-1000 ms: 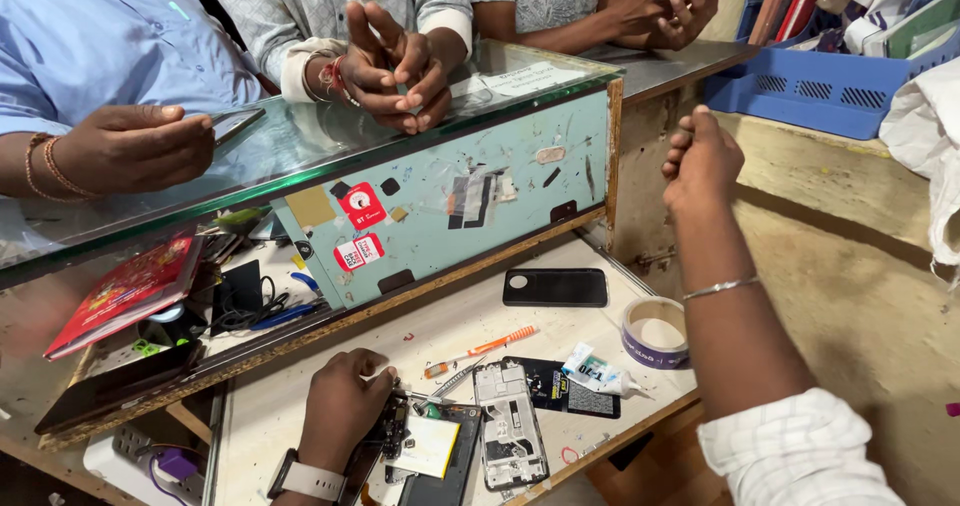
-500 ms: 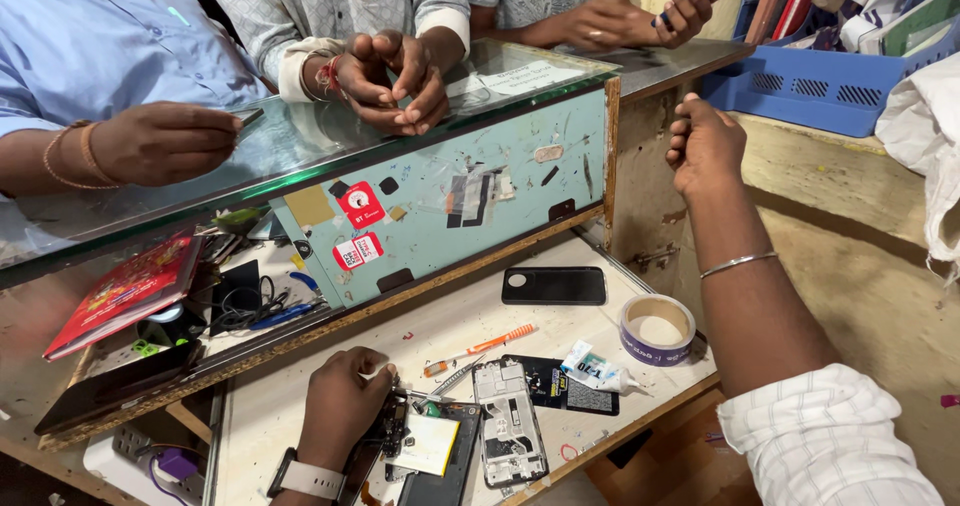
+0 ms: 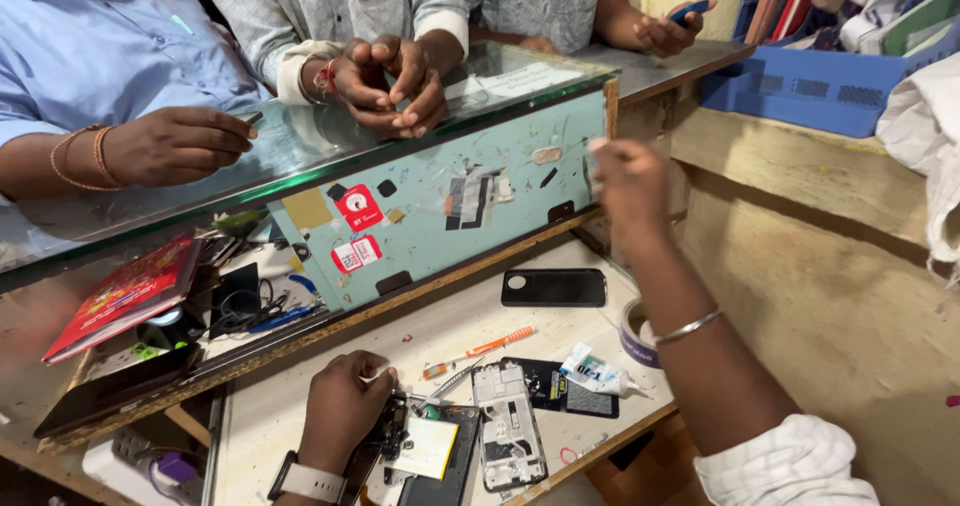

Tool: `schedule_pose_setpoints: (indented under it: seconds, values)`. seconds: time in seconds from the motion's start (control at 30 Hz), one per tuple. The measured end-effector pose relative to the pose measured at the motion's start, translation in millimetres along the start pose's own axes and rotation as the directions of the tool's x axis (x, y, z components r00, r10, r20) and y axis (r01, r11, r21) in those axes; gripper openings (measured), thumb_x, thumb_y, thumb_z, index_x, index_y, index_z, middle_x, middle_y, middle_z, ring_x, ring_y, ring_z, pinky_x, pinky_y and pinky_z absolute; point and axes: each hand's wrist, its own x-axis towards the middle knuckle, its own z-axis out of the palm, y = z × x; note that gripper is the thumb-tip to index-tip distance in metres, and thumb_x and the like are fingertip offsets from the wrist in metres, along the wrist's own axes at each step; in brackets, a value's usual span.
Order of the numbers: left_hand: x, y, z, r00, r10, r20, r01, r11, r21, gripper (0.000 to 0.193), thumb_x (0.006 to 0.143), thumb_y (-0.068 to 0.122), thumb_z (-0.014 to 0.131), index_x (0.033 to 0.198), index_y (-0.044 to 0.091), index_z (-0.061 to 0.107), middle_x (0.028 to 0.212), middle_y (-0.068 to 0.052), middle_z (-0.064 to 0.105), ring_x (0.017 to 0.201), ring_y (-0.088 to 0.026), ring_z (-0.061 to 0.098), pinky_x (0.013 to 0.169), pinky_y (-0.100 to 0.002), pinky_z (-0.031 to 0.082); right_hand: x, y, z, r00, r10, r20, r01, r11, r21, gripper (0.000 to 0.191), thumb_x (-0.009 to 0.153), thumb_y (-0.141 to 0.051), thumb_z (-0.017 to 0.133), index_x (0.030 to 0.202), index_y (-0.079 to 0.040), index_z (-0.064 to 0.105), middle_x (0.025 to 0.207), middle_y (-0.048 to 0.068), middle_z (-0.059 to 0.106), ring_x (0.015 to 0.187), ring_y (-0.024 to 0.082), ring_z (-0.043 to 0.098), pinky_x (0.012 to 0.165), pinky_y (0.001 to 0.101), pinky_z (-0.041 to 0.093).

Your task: The person first holds a smartphone and taps on its screen, then works on a disassembled phone on the bench, picking up small internal components and using a small brush to clean and work on the parts by hand.

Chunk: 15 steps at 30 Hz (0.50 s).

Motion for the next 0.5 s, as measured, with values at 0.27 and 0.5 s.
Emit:
schedule_pose_setpoints:
  seconds: [0.27,0.5]
  values:
    - [-0.3,-8.6,-4.5,0.987,-0.013,0.158,-0.009,0.990,0.140,0.041,0.076,0.042,0.084,0.084,0.003,0.075,0.080,-0.018,0.072,0.075,-0.036,0.069,0.070,-0.045,0.054,-102.0,14.7,94.7,0.328,0.182,0.927,0.649,0.669,-0.361,0.026,0.078,-0.029,0.083,0.093,-0.007,0.082,0.085,0.009,0.079,0.073,0.018,0.073,0.069,0.0338,0.056]
    - [-1.8,2.1,-8.2,0.992,0.059,0.112,-0.064,0.997,0.045,0.034,0.071,0.034,0.086,0.087,0.007,0.074,0.081,-0.014,0.073,0.077,-0.032,0.071,0.071,-0.042,0.056,-123.7,48.4,98.0,0.099,0.154,0.983,0.693,0.699,-0.179,0.028,0.073,-0.023,0.087,0.096,-0.008,0.081,0.087,0.009,0.075,0.077,0.019,0.071,0.069,0.0334,0.057]
